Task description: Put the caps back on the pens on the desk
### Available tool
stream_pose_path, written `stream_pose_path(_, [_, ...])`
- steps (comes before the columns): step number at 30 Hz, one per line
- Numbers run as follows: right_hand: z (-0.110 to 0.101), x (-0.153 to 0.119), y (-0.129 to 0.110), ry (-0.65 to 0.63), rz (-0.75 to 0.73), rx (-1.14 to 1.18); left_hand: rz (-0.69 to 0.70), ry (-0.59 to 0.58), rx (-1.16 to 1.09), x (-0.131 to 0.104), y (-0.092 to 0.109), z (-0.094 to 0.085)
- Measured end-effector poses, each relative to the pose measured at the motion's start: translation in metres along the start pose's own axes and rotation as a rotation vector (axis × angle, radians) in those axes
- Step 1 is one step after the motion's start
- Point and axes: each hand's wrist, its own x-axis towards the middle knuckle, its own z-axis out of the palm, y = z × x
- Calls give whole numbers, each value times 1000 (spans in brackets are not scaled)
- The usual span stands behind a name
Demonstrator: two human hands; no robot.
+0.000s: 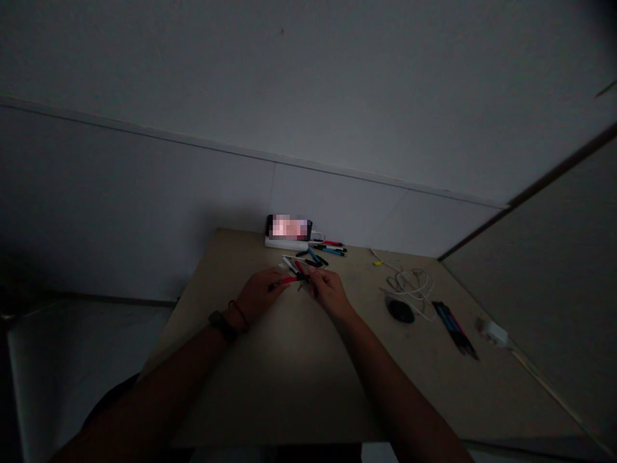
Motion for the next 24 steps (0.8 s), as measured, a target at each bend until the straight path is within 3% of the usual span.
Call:
stream_pose_path(12, [-1, 0, 1, 67, -37, 51, 25, 21, -17, -1, 2, 0])
stream_pose_path(21, [-4, 0, -4, 84, -85, -130, 60, 21, 3, 0, 2, 0])
stream_pose_path(24, [0, 1, -2, 73, -75, -141, 54, 90, 41, 0, 0, -2])
